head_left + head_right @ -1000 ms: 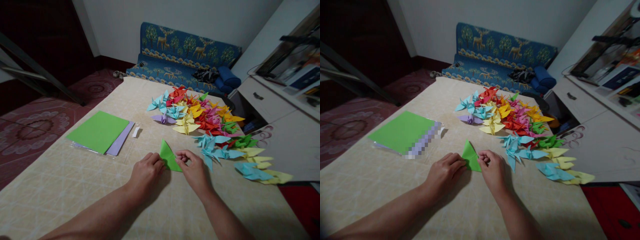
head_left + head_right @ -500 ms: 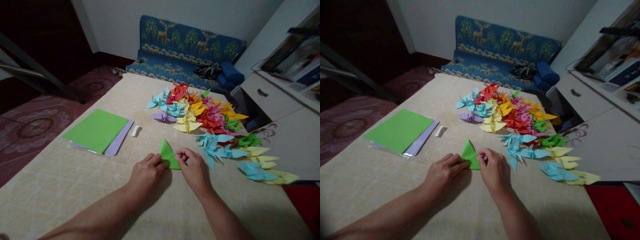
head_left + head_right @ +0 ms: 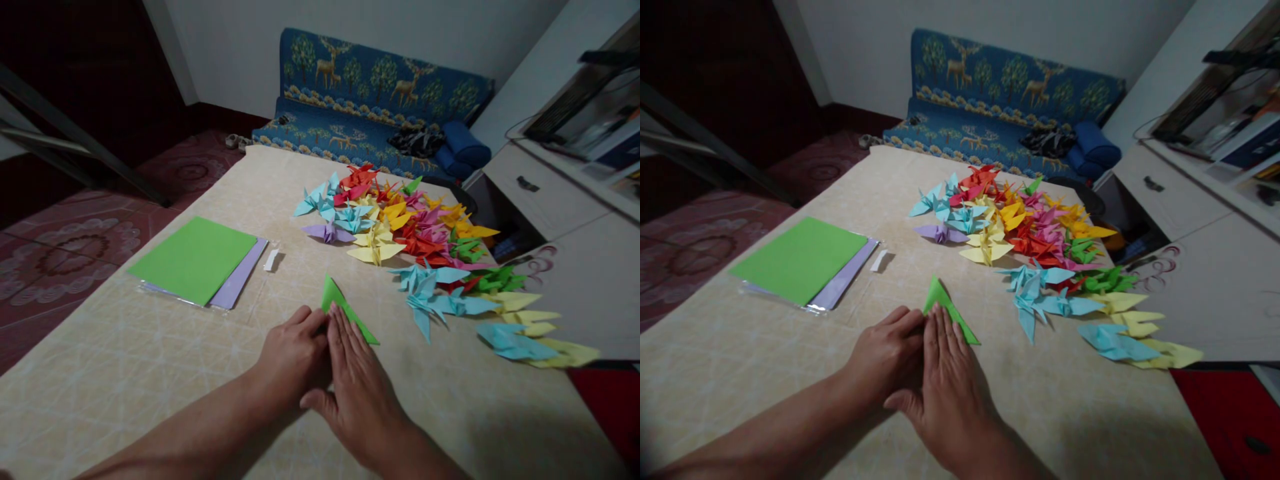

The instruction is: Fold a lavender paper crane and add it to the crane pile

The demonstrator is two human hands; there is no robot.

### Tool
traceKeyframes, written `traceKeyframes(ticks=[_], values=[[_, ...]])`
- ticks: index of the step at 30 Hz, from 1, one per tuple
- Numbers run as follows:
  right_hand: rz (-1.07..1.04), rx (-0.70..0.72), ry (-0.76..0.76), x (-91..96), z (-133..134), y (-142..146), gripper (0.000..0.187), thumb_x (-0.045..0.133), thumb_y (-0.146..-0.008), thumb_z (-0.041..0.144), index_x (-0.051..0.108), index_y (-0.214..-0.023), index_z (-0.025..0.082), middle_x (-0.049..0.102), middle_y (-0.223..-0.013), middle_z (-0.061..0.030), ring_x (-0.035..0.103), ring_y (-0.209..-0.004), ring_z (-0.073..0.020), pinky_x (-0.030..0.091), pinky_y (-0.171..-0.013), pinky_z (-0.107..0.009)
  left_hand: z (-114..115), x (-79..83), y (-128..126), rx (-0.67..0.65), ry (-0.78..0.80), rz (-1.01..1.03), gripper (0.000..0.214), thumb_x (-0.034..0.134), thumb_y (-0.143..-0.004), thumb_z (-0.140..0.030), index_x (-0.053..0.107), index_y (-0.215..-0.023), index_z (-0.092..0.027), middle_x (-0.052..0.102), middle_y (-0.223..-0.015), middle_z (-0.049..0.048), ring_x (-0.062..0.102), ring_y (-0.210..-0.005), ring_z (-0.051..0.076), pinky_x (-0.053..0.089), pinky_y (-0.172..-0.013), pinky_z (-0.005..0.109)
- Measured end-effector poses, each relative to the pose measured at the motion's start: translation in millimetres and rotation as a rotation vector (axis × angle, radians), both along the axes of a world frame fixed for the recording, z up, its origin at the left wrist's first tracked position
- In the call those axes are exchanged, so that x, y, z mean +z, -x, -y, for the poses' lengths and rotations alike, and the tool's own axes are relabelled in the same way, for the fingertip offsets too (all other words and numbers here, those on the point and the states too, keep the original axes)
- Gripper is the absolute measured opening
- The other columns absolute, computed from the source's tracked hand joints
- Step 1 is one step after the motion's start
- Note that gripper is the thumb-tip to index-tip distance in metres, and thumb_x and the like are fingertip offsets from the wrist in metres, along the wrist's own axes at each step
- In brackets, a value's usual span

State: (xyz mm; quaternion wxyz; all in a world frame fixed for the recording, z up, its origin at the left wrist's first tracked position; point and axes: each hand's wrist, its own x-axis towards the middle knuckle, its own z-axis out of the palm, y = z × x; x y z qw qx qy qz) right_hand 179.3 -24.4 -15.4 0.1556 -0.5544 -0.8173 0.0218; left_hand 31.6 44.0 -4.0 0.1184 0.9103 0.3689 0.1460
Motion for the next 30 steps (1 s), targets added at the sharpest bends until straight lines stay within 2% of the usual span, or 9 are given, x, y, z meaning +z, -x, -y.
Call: traceKeyframes(ticks=[4,8,12,16,19,22,25,27,30], values=[[0.101,-0.072,0.009,-5.4,-1,-22,0.077,0.053,-0.091,0.049,0.028,-0.151,0.008,0.026,-0.157,-0.0192,0.025,-0.145,-0.0337,0.040,-0.111,-0.053,-1,-2.7,1,-0.008,-0.023,0.013,0.018,0.061,-0.088,-0.026,0.072,-0.101,-0.020,0.065,-0.088,0.0056,0.058,-0.081,0.023,0.056,-0.061,0.033],[0.191,-0.053,-0.050,-3.5,-14,-45,0.046,0.042,-0.095,0.017,0.047,-0.141,0.011,0.044,-0.149,-0.0141,0.044,-0.136,-0.0266,0.046,-0.107,-0.047,-2,-3.7,0,0.021,-0.042,0.036,0.022,0.052,-0.093,-0.021,0.073,-0.100,-0.020,0.065,-0.086,0.0054,0.058,-0.079,0.021,0.055,-0.060,0.032],[0.326,0.049,-0.186,-2.4,-21,-49,0.042,0.042,-0.090,0.004,0.058,-0.129,0.008,0.056,-0.139,-0.0172,0.053,-0.129,-0.0264,0.044,-0.109,-0.045,-1,-2.9,-1,0.042,-0.041,0.060,0.025,0.050,-0.093,-0.021,0.073,-0.103,-0.021,0.065,-0.089,0.0064,0.059,-0.082,0.021,0.055,-0.063,0.032],[0.428,0.206,-0.362,-0.3,-27,-47,0.038,0.044,-0.084,-0.001,0.063,-0.117,0.000,0.065,-0.123,-0.0242,0.061,-0.116,-0.0299,0.051,-0.100,-0.045,-1,-3.9,-1,0.050,-0.036,0.095,0.023,0.053,-0.091,-0.024,0.073,-0.103,-0.021,0.065,-0.091,0.0066,0.058,-0.085,0.022,0.054,-0.067,0.034],[0.412,0.289,-0.392,9.6,-38,-50,0.031,0.045,-0.084,-0.001,0.066,-0.106,0.003,0.070,-0.110,-0.0226,0.066,-0.103,-0.0281,0.053,-0.095,-0.044,-1,-5.7,-2,0.055,-0.041,0.109,0.020,0.055,-0.090,-0.025,0.073,-0.096,-0.020,0.065,-0.090,0.0067,0.058,-0.084,0.023,0.053,-0.068,0.035],[0.244,0.259,-0.279,27.5,-50,-51,0.024,0.047,-0.087,0.001,0.067,-0.091,0.014,0.073,-0.089,-0.0099,0.068,-0.084,-0.0212,0.049,-0.099,-0.046,-3,-8.6,-3,0.069,-0.053,0.126,0.016,0.058,-0.087,-0.023,0.073,-0.091,-0.019,0.066,-0.087,0.0072,0.059,-0.082,0.024,0.050,-0.064,0.033],[0.003,0.182,-0.232,46.4,-59,-46,0.017,0.053,-0.086,0.006,0.065,-0.088,0.018,0.071,-0.083,-0.0055,0.066,-0.081,-0.0200,0.046,-0.100,-0.047,-10,-9.7,-1,0.088,0.001,0.286,0.021,0.055,-0.088,-0.018,0.075,-0.090,-0.017,0.066,-0.079,0.0076,0.059,-0.072,0.020,0.046,-0.060,0.029],[-0.258,0.058,-0.253,54.4,-63,-41,0.013,0.057,-0.086,0.010,0.063,-0.092,0.020,0.071,-0.087,-0.0043,0.066,-0.085,-0.0195,0.048,-0.097,-0.044,-17,-7.3,1,0.157,0.157,0.510,0.022,0.055,-0.088,-0.020,0.076,-0.087,-0.014,0.065,-0.072,0.0069,0.057,-0.063,0.016,0.042,-0.057,0.026],[-0.790,-0.216,-0.209,53.2,-68,-36,0.021,0.065,-0.086,0.030,0.059,-0.104,0.022,0.069,-0.103,-0.0077,0.065,-0.098,-0.0219,0.052,-0.089,-0.038,-27,-0.2,3,0.347,0.610,0.876,0.028,0.064,-0.084,-0.034,0.071,-0.069,-0.011,0.062,-0.059,0.0045,0.054,-0.054,0.012,0.039,-0.051,0.023]])
